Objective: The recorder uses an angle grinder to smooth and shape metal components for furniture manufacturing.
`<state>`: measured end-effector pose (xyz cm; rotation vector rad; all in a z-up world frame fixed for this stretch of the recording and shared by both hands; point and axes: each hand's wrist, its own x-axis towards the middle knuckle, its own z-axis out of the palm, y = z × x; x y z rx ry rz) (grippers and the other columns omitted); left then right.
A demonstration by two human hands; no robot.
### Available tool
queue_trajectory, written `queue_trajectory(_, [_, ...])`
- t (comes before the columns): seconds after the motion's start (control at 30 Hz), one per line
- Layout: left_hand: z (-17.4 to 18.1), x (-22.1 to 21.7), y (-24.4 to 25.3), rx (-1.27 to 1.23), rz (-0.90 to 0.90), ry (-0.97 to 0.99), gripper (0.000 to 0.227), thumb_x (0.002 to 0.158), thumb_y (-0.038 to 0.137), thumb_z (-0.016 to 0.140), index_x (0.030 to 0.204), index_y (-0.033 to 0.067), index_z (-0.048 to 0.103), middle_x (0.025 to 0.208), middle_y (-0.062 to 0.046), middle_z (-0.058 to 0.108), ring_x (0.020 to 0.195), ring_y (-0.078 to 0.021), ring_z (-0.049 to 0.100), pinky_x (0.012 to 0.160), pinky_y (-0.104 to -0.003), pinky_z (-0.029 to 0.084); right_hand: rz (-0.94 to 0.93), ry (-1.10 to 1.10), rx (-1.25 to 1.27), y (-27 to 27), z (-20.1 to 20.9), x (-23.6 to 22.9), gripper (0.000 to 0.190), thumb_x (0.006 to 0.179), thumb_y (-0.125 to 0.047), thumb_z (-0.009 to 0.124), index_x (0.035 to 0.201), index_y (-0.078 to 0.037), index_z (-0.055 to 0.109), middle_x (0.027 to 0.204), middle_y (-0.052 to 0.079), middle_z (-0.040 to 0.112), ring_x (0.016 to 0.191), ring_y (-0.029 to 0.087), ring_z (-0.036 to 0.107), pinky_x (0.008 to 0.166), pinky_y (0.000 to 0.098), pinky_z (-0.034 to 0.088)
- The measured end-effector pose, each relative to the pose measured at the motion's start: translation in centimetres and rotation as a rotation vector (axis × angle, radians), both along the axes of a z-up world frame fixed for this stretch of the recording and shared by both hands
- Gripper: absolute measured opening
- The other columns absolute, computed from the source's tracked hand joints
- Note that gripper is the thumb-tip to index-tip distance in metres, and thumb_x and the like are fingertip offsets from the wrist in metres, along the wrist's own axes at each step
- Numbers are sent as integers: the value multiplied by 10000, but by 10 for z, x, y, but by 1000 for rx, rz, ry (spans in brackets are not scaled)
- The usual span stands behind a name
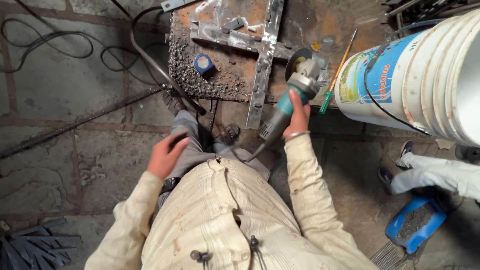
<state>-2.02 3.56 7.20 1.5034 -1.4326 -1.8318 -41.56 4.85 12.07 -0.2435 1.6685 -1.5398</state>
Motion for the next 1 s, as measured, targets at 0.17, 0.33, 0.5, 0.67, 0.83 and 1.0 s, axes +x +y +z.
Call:
queue_trajectory(0.17, [43, -83, -69, 9, -321, 235, 665, 896, 475, 720, 1373, 22, 622, 1241, -125, 736, 1097, -181, 702, 956, -329, 534, 49, -406, -253, -16, 36, 69, 534, 910, -483, 742, 1164, -41, 583, 1009, 133, 667, 939, 297, 675, 885, 451, 576])
queue_trajectory(0.33, [39, -119, -111, 179, -542, 491, 902, 819, 531, 789, 1476, -8, 486, 1321, -141, 664, 1185, -197, 650, 1009, -337, 511, 190, -464, -373, -43, 43, 118, 700, 930, -529, 750, 1323, 12, 545, 1222, 131, 652, 1131, 303, 653, 992, 474, 538])
queue_trajectory(0.5, [48, -53, -172, 210, -499, 514, 957, 709, 499, 872, 1437, -11, 517, 1261, -157, 666, 1134, -227, 629, 989, -371, 509, 487, -40, -84, -80, 29, 150, 793, 980, -440, 731, 1543, 16, 409, 1504, 108, 521, 1388, 230, 504, 1187, 386, 391])
queue_trajectory(0.67, [32, 48, -279, -30, -415, 219, 943, 680, 460, 886, 1407, -20, 523, 1233, -159, 688, 1108, -217, 661, 966, -366, 516, 566, 56, 92, -92, 18, 204, 771, 966, -373, 700, 1561, -25, 356, 1501, 141, 511, 1404, 234, 495, 1159, 364, 377])
queue_trajectory(0.83, [26, 120, -384, -38, -339, -37, 875, 684, 429, 870, 1366, -25, 563, 1140, -156, 719, 1007, -219, 688, 901, -371, 544, 299, 84, 340, -17, 14, 237, 751, 943, -320, 669, 1574, -78, 343, 1441, 145, 570, 1281, 247, 588, 1045, 395, 467])
queue_trajectory(1.0, [18, 142, -452, -303, -149, 80, 758, 800, 398, 879, 1337, -63, 607, 1175, -118, 721, 1047, -178, 674, 937, -333, 534, -117, 167, 568, 93, -12, 248, 706, 976, -326, 619, 1545, -15, 340, 1348, 234, 607, 1124, 300, 669, 913, 429, 559])
